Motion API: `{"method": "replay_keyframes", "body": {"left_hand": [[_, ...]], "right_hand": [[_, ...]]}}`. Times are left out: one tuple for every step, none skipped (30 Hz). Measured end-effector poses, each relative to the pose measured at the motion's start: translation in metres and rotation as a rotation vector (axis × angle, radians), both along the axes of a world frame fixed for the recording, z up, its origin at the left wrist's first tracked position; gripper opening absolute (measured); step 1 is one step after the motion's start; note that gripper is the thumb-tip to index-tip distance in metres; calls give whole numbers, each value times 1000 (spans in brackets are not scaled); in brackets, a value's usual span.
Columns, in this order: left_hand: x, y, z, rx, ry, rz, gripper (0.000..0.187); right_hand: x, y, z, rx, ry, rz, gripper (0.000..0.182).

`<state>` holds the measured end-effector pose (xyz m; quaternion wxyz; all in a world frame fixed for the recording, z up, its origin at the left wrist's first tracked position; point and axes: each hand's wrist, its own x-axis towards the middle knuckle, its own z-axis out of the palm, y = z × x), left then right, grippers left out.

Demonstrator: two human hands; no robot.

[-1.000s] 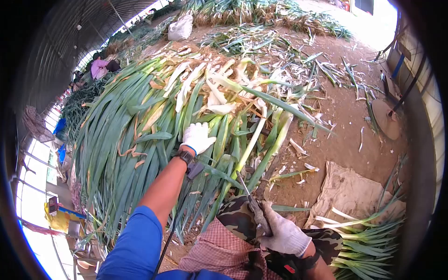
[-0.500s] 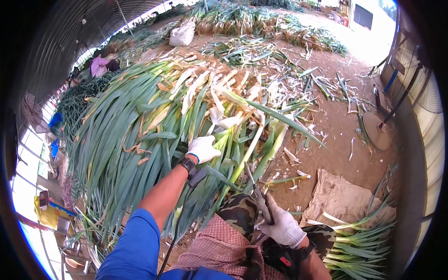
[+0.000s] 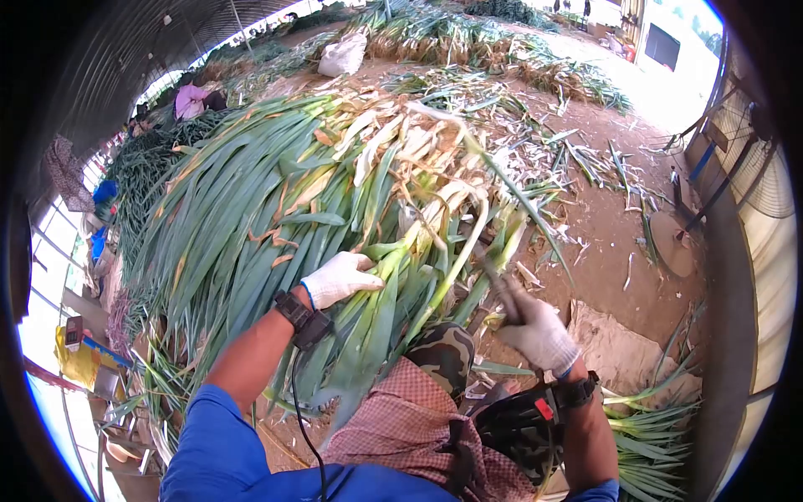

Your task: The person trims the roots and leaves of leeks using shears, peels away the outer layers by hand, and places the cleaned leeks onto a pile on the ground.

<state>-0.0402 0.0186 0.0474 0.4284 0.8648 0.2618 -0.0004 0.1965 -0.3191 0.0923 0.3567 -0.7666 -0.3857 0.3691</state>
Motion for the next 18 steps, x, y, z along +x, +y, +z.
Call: {"method": "replay_keyframes", "body": {"left_hand": [[-7,-2,-3,-103,-76,4,59],[-11,-5,0,-111,-76,-8,57],[-14,-6,0,-123,-67,6,56],[-16,-6,-2,-137,-56,18,56],[-18,-6,-4,-150,-47,30,55],[-20,-6,-8,-187,-59,26,56],[-23,-5,-13,-221,-72,25,56],[-26,-4,-18,-255,-83,25,56],[-29,-5,-25,-312,-133,50,58],[-29,-11,-27,-370,-181,70,60],[-28,-13,-28,-428,-232,85,62],[-29,-11,-26,-490,-182,81,69],[-29,-8,-37,-412,-216,85,69],[-28,-5,-52,-334,-251,94,69],[-29,0,-66,-255,-284,106,69],[-29,-6,-63,-319,-324,95,69],[-31,-9,-57,-353,-276,78,68],[-32,-11,-50,-383,-229,55,67]], "right_hand": [[-8,3,-3,36,-84,127,95],[-20,8,-5,75,-170,251,95],[-32,14,-5,114,-257,375,95],[-39,21,14,-23,-251,333,95],[-33,27,17,-35,-244,290,95],[-24,32,15,-47,-239,248,95],[-20,37,13,-55,-236,207,95],[-25,36,9,2,-221,276,95],[-30,38,7,-33,-246,337,95],[-43,41,11,-68,-270,392,95],[-51,43,15,-105,-298,443,95],[-51,46,14,-116,-332,363,94],[-39,51,12,-159,-300,310,91],[-35,50,10,-127,-321,327,90],[-33,51,8,-95,-341,347,89],[-37,53,2,-84,-384,368,88],[-44,55,-5,-71,-423,383,87],[-48,55,-8,-58,-467,392,86]]}}
